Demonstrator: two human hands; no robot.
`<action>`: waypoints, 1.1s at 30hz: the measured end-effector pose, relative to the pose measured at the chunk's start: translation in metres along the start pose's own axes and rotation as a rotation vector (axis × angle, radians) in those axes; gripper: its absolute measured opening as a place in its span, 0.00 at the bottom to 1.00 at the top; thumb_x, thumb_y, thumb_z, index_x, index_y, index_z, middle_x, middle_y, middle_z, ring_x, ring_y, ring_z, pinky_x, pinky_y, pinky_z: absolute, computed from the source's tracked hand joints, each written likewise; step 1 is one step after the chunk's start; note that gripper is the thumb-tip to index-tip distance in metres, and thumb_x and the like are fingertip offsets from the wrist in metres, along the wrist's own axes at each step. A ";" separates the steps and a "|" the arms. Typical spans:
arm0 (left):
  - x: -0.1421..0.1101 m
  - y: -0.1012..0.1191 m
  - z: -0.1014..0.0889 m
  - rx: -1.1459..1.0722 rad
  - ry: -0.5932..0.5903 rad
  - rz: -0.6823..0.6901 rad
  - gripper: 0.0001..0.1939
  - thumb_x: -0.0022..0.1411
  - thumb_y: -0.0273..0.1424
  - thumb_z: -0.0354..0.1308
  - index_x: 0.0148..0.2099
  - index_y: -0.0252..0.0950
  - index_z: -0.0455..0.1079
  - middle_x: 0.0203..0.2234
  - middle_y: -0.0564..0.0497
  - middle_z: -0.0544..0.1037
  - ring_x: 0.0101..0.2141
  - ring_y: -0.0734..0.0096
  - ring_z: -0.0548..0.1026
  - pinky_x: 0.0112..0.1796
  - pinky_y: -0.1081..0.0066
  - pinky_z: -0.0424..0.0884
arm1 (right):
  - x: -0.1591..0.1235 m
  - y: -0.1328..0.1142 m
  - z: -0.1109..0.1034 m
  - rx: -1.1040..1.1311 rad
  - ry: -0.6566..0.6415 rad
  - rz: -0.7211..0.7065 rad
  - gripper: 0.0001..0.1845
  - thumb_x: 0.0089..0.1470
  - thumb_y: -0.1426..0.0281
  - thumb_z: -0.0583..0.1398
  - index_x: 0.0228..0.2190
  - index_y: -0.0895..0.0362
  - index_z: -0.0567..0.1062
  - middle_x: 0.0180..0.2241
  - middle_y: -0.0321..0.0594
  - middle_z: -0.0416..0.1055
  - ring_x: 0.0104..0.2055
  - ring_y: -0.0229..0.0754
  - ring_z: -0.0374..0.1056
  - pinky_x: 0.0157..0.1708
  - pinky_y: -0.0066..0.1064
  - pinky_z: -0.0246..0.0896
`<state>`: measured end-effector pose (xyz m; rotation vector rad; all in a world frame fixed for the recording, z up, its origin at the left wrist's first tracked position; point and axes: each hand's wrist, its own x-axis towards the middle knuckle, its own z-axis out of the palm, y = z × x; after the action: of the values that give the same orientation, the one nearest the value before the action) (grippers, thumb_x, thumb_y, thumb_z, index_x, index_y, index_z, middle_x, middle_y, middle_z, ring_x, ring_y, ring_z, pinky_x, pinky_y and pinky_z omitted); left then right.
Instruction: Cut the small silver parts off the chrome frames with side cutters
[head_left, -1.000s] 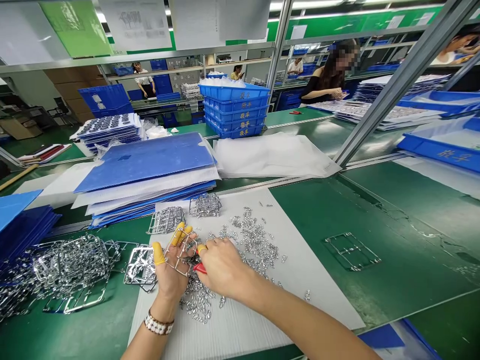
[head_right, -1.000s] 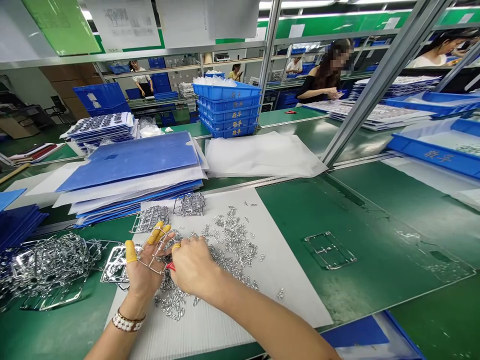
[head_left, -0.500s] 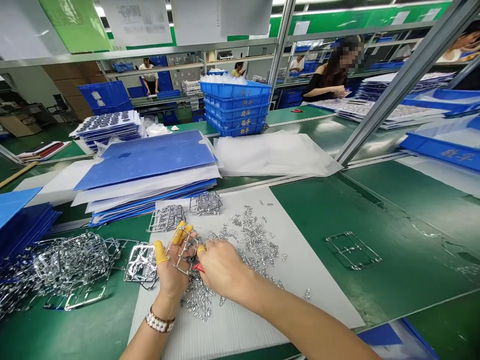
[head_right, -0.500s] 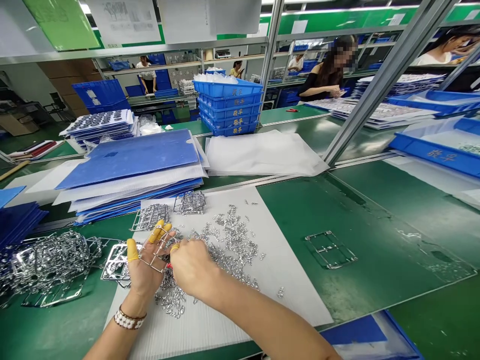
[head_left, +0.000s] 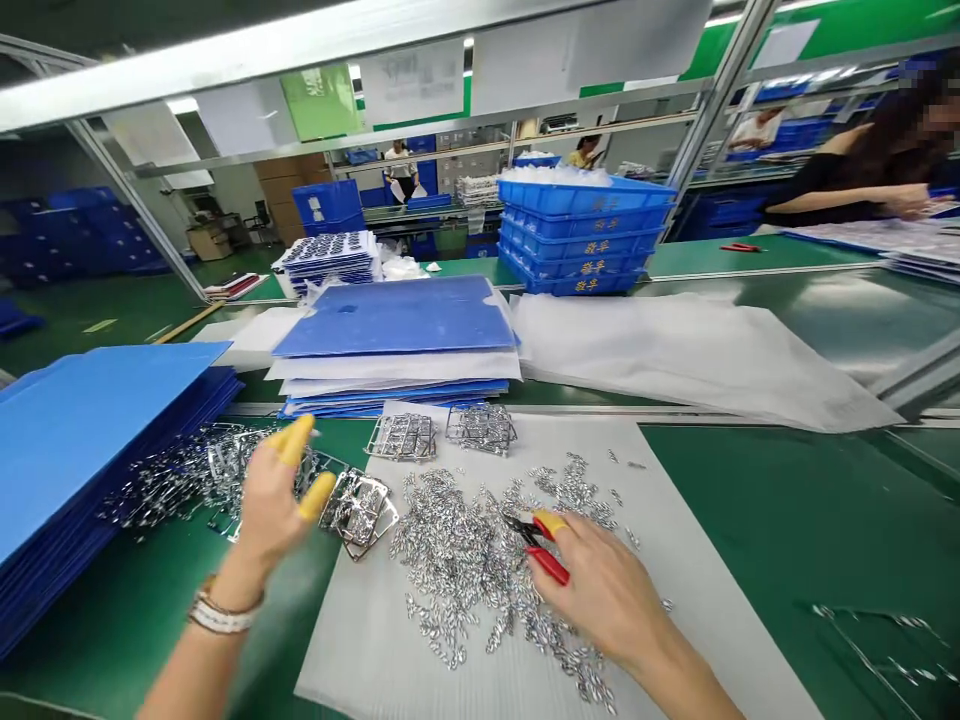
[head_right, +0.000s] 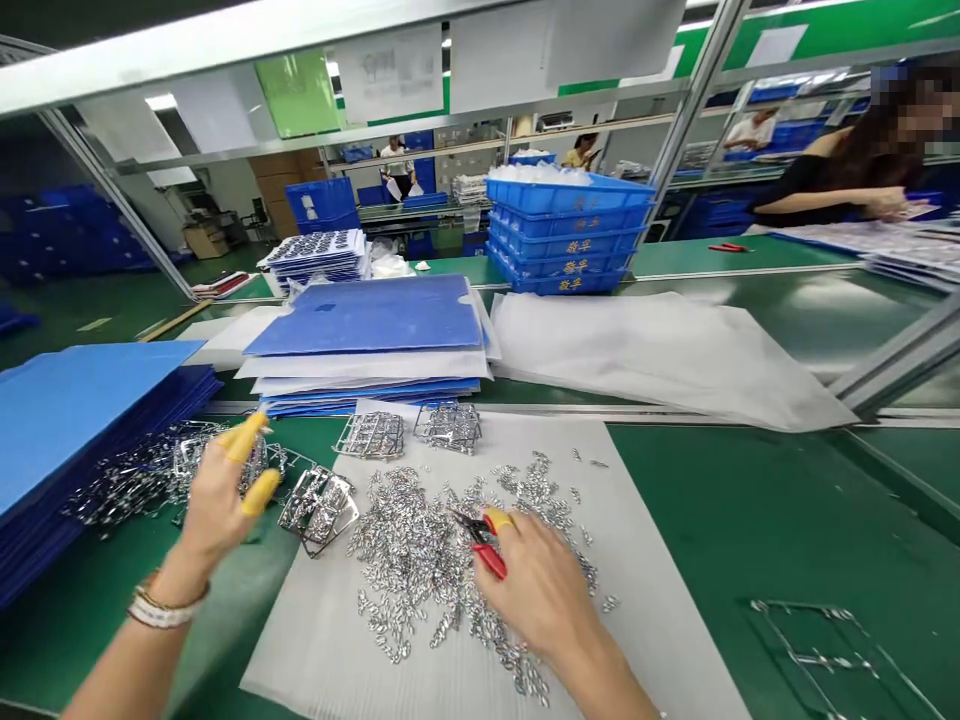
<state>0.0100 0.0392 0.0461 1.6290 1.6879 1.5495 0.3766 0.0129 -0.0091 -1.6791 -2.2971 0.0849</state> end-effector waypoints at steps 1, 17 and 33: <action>0.014 -0.015 -0.019 0.275 0.007 0.036 0.36 0.47 0.42 0.66 0.59 0.40 0.68 0.59 0.39 0.65 0.61 0.37 0.54 0.60 0.45 0.44 | -0.003 0.005 0.005 0.009 0.012 -0.003 0.15 0.53 0.67 0.54 0.40 0.57 0.75 0.33 0.46 0.73 0.36 0.51 0.69 0.36 0.42 0.65; -0.014 -0.017 0.026 0.196 -0.147 -0.078 0.36 0.33 0.45 0.72 0.49 0.43 0.75 0.57 0.38 0.70 0.58 0.30 0.59 0.58 0.44 0.43 | -0.002 -0.005 0.023 0.148 0.077 -0.060 0.24 0.65 0.59 0.48 0.56 0.58 0.65 0.52 0.52 0.67 0.54 0.53 0.62 0.52 0.50 0.59; -0.035 0.008 0.019 -0.470 -0.144 -0.270 0.35 0.53 0.44 0.60 0.63 0.46 0.61 0.64 0.45 0.59 0.61 0.40 0.57 0.58 0.40 0.54 | -0.004 -0.005 0.009 0.212 0.046 -0.049 0.25 0.63 0.64 0.52 0.58 0.63 0.61 0.54 0.53 0.65 0.55 0.52 0.58 0.57 0.50 0.52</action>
<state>0.0398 0.0161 0.0316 1.1885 1.2802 1.5071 0.3709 0.0086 -0.0177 -1.5026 -2.2076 0.2663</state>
